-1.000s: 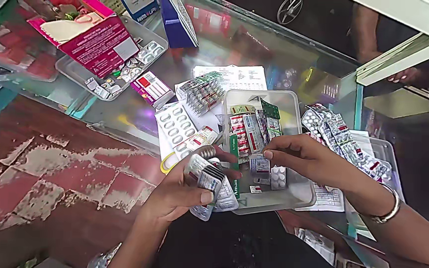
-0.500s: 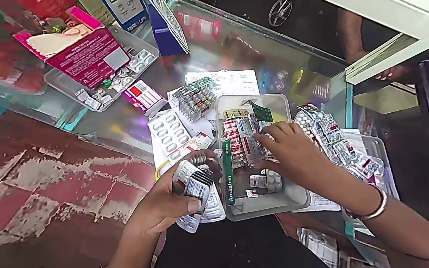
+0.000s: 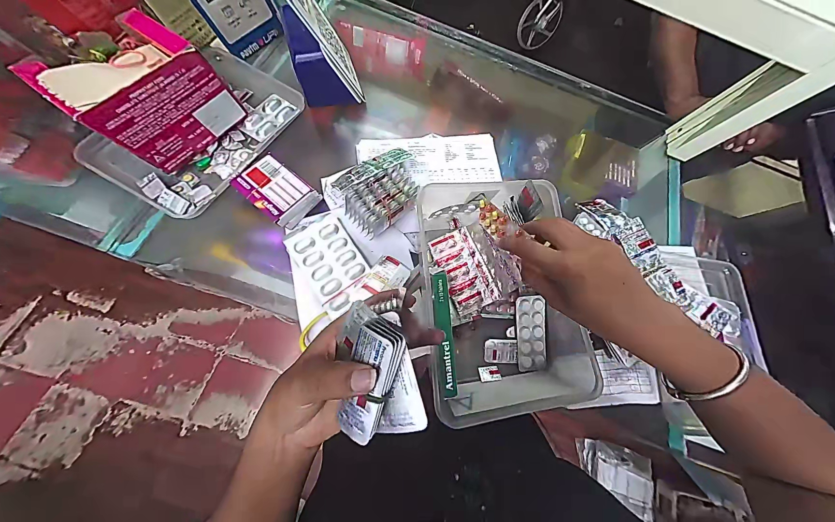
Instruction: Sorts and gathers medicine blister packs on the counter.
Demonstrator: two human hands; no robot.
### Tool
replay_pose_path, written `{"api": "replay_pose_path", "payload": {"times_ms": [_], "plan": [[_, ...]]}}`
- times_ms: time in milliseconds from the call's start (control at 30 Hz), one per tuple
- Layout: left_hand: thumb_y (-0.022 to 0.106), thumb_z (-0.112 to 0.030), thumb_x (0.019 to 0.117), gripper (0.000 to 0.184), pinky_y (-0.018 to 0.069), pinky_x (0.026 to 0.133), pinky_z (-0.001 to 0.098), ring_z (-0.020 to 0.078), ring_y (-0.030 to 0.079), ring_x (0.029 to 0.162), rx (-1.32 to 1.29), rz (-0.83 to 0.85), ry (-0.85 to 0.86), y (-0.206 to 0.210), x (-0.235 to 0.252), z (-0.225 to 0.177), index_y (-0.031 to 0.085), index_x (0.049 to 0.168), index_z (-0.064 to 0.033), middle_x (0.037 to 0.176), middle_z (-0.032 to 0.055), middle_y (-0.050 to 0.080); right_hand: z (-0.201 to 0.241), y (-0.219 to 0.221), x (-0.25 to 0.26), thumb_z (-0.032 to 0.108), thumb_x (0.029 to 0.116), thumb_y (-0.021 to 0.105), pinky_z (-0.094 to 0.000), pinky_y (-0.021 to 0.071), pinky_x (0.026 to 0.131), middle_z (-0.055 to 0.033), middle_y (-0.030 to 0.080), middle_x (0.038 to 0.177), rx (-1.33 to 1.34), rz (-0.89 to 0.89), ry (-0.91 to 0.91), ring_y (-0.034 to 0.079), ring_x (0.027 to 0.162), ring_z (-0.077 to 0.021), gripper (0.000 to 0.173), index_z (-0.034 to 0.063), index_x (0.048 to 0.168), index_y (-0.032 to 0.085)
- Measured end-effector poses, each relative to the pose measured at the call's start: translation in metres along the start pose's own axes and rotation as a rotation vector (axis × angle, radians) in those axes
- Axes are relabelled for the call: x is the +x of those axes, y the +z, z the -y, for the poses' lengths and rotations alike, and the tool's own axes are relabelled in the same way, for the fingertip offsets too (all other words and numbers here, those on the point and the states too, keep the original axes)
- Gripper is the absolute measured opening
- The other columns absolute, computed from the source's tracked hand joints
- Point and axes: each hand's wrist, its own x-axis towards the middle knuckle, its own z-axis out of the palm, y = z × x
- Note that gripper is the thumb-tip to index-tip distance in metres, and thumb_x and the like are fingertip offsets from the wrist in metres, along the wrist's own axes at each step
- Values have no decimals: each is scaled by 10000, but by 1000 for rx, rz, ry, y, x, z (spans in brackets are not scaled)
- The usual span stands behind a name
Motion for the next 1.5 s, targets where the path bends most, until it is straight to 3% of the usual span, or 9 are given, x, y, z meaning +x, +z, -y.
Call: {"api": "replay_pose_path", "payload": {"times_ms": [100,267,467,600,867,1033,1133,1333,1500], "plan": [[749,-153,876,610,561,991,462,308,645,1192,-14,-5,-16,-5,-1,1,528,1439,-73,1286,155,648,0,6,-1,167,889,664,-477,537,761,-202,668,1107,-115,70,-34,645,1003,-374,185,61,996,772],[727,-135,891,593,550,1008,462,295,644,1199,-10,32,-3,-4,2,2,526,1445,-71,1299,140,650,9,28,3,611,705,830,-633,404,1044,-238,434,1559,-215,213,-125,456,1405,-413,728,39,1143,729],[778,-173,857,632,572,953,443,263,661,1137,11,-27,4,-10,-5,2,531,1434,-98,1259,114,656,-10,18,19,405,889,705,-478,558,875,-161,692,1256,33,76,-126,683,1113,-323,422,28,1076,733],[752,-183,886,589,566,971,425,255,663,1146,31,-10,32,-6,-5,-2,539,1427,-88,1277,112,657,-3,19,21,323,876,756,-466,563,903,-203,655,1307,86,47,-98,688,1119,-333,529,-15,1254,609],[778,-222,850,636,567,899,386,221,664,1039,9,-6,34,-11,-1,-2,530,1417,-76,1192,87,651,-3,23,16,298,889,744,-440,537,950,-201,650,1304,182,-117,-101,659,1165,-316,463,4,1217,601],[786,-214,843,616,571,888,373,212,668,1024,13,-29,28,-8,1,-3,550,1395,-77,1184,80,653,-4,23,17,63,980,603,-407,553,947,-215,671,1244,164,-282,-243,661,1162,-320,71,30,1028,645],[771,-206,852,625,575,896,388,226,670,1044,13,-15,34,-10,1,-3,529,1410,-64,1208,95,648,-7,21,21,1,958,595,-484,485,1037,-248,603,1357,87,-309,-300,560,1309,-376,96,70,931,657],[769,-245,859,586,578,881,342,187,681,1032,59,-26,29,0,1,-4,578,1389,-81,1193,65,677,-13,17,27,-33,935,578,-377,582,724,-148,746,1094,37,-231,-137,724,882,-285,156,17,979,719],[767,-244,862,587,577,876,345,188,678,1048,47,-20,31,-3,2,-1,577,1393,-85,1209,68,675,-20,0,29,-53,918,600,-367,600,841,-158,745,1109,143,-264,-81,737,997,-267,186,22,971,762]]}}
